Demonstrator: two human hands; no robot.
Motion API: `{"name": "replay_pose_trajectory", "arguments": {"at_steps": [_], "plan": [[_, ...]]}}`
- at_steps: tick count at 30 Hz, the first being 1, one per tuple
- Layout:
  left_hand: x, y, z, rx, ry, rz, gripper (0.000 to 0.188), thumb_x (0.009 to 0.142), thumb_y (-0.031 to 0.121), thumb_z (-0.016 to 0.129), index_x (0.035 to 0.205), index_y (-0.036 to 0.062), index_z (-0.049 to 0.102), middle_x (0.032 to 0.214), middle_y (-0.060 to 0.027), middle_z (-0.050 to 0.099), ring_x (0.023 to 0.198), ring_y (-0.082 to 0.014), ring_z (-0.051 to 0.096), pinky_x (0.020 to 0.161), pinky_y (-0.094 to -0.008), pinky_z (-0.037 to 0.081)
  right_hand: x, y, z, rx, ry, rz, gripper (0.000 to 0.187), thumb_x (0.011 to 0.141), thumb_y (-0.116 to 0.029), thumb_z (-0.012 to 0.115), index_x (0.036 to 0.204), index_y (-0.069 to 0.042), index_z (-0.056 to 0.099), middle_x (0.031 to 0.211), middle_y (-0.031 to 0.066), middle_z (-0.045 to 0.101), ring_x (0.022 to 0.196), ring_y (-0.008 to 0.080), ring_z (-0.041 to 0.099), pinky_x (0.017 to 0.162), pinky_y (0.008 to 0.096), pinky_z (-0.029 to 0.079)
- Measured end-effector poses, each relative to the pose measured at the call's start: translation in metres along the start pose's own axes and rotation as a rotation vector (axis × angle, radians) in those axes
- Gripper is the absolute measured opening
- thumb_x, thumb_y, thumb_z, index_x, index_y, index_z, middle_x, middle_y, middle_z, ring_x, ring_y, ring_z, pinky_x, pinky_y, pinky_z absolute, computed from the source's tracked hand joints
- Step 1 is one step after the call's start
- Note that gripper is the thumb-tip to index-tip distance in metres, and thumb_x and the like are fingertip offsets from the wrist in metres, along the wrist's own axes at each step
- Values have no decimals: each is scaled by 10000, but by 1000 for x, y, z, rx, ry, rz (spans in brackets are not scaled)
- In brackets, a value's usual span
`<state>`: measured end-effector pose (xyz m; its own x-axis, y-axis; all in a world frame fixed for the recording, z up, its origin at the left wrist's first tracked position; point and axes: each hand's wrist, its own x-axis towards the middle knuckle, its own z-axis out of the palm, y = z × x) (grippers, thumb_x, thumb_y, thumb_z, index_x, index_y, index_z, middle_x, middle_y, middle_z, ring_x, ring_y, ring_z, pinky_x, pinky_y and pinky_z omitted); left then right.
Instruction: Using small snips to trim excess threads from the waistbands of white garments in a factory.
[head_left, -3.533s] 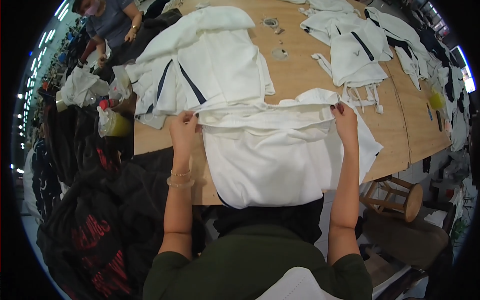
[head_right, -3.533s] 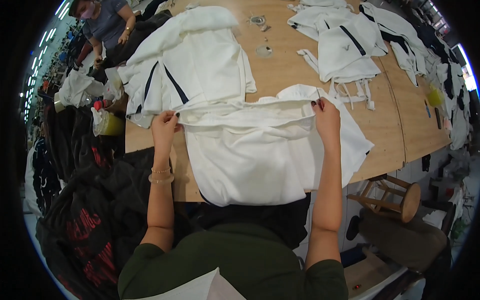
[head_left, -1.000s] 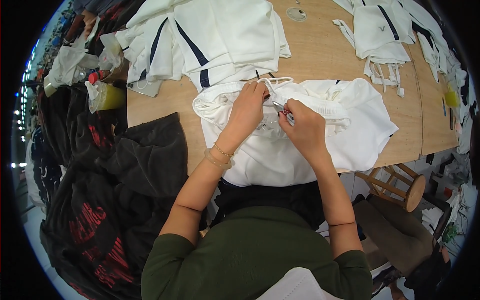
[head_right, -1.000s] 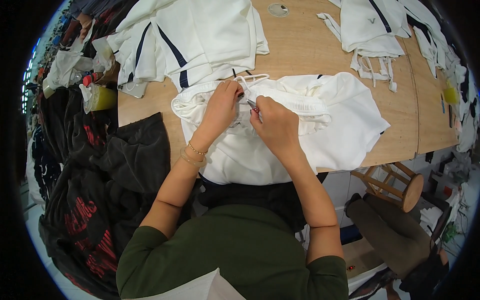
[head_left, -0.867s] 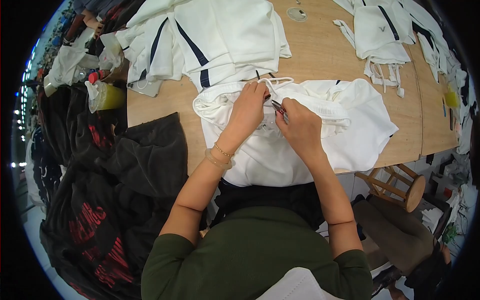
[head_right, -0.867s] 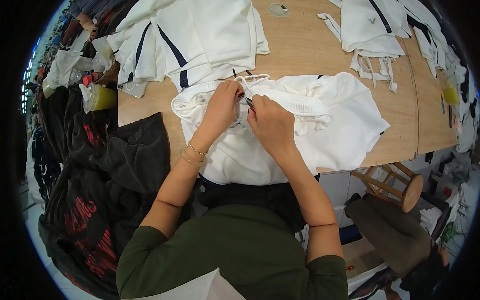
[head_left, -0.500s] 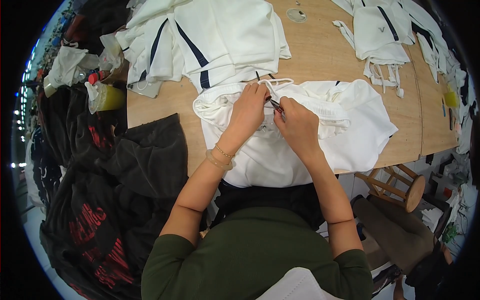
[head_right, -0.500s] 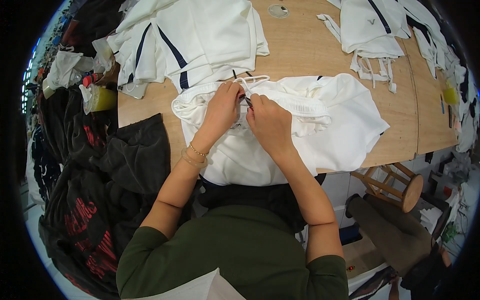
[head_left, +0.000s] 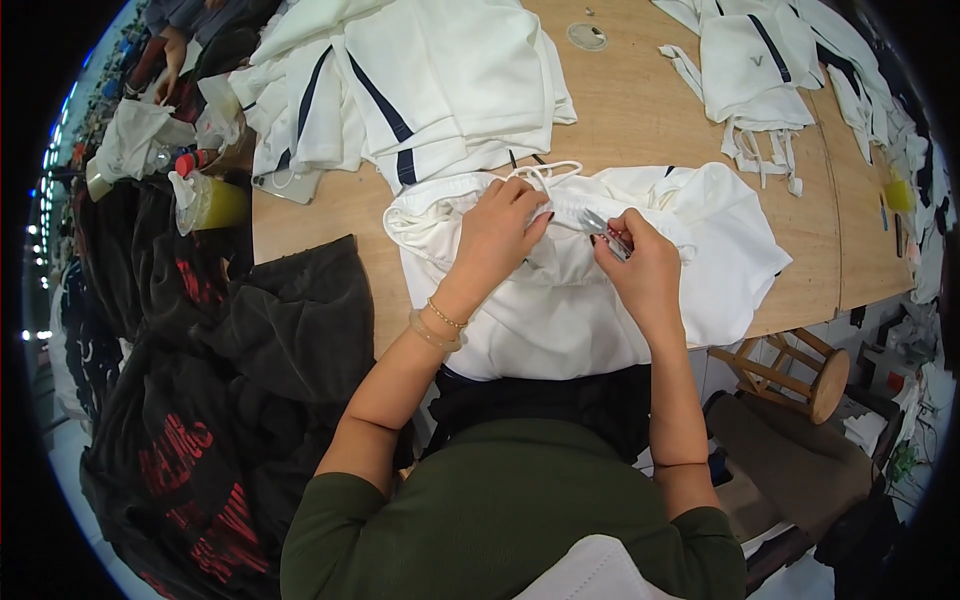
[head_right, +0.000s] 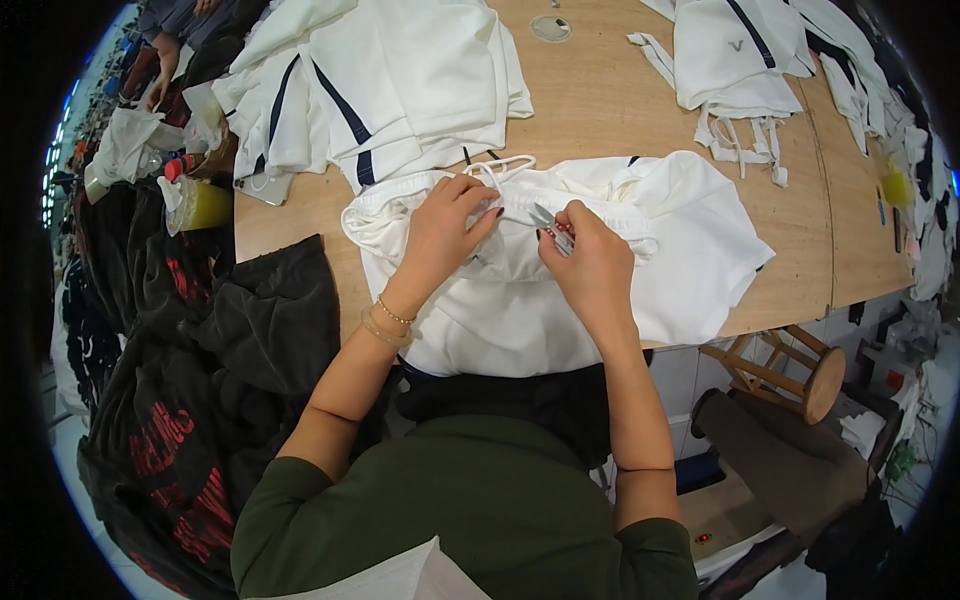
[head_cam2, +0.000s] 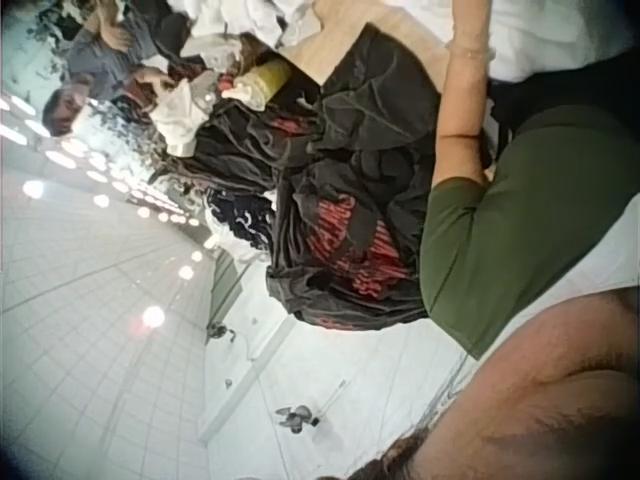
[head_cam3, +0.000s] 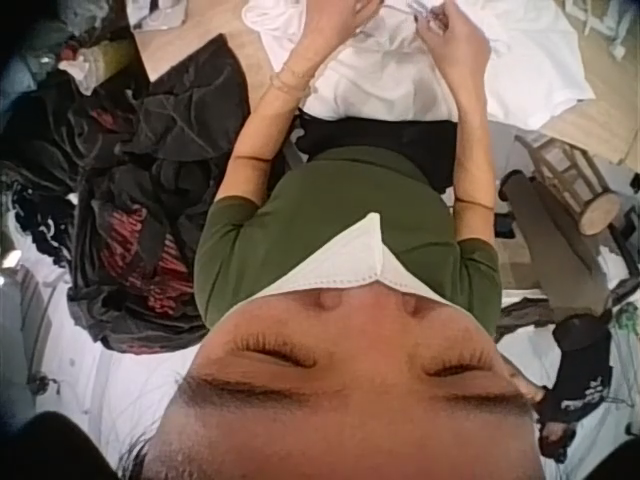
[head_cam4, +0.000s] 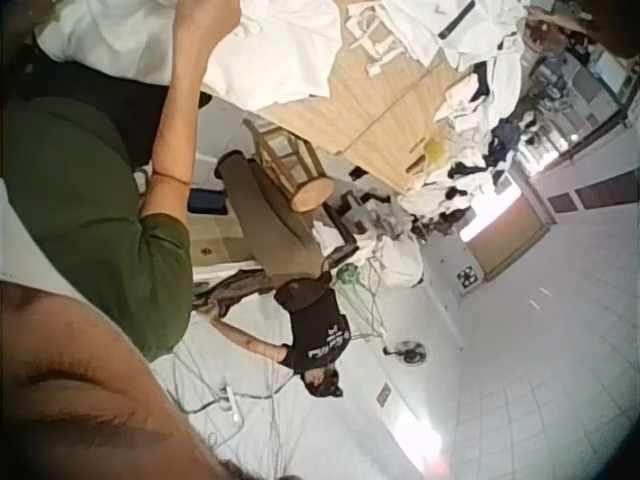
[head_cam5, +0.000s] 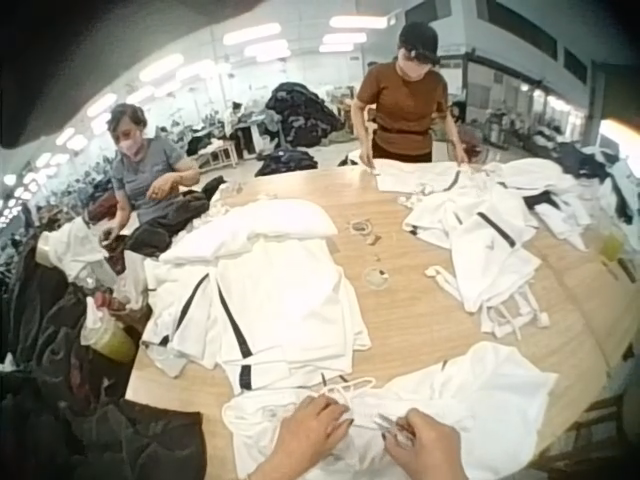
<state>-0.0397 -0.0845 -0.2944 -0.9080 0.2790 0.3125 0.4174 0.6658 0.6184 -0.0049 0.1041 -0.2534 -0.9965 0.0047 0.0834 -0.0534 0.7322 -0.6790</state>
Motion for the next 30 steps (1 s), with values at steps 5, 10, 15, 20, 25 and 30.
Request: {"name": "replay_pose_trajectory", "arguments": {"at_steps": [5, 10, 15, 20, 25, 30], "plan": [[0, 0, 7, 84, 80, -7, 144, 795, 122, 655, 934, 84, 646, 844, -43, 607, 763, -246, 602, 617, -334, 485, 0, -5, 0, 62, -9, 17, 211, 795, -152, 698, 920, -27, 583, 864, 115, 662, 767, 266, 653, 652, 343, 499], [-6, -7, 11, -107, 115, -144, 93, 797, 89, 630, 881, 57, 607, 772, -93, 624, 669, -259, 630, 585, -346, 501, 10, -3, 8, 168, 51, -30, 269, 823, -167, 679, 1027, -19, 584, 969, 138, 642, 855, 270, 638, 726, 340, 489], [-5, -6, 6, -310, 114, -324, 97, 832, 66, 598, 912, 14, 579, 801, -133, 659, 687, -271, 659, 608, -330, 515, 31, -10, 23, 386, -15, 61, 263, 827, -179, 670, 1019, -17, 593, 954, 142, 651, 847, 273, 642, 717, 347, 484], [-4, -7, 6, -389, 126, -342, 99, 847, 62, 591, 923, 1, 570, 800, -146, 663, 689, -268, 665, 613, -317, 517, 50, -17, 47, -32, -117, 40, 217, 798, -218, 658, 930, -46, 649, 817, 146, 679, 783, 330, 655, 663, 385, 496], [-3, -9, 5, -490, 83, -346, 84, 865, 50, 563, 921, -12, 561, 859, -128, 669, 734, -229, 662, 659, -301, 529, 62, -1, 57, -1, -107, 102, 206, 786, -230, 647, 915, -71, 648, 781, 138, 677, 744, 348, 649, 636, 424, 485], [-4, -9, 5, -562, 65, -362, 89, 880, 43, 535, 939, -23, 545, 892, -123, 671, 779, -216, 660, 692, -294, 536, 52, -9, 33, 104, -87, 238, 241, 800, -232, 652, 932, -68, 536, 772, 135, 664, 721, 342, 646, 625, 409, 475]]}}
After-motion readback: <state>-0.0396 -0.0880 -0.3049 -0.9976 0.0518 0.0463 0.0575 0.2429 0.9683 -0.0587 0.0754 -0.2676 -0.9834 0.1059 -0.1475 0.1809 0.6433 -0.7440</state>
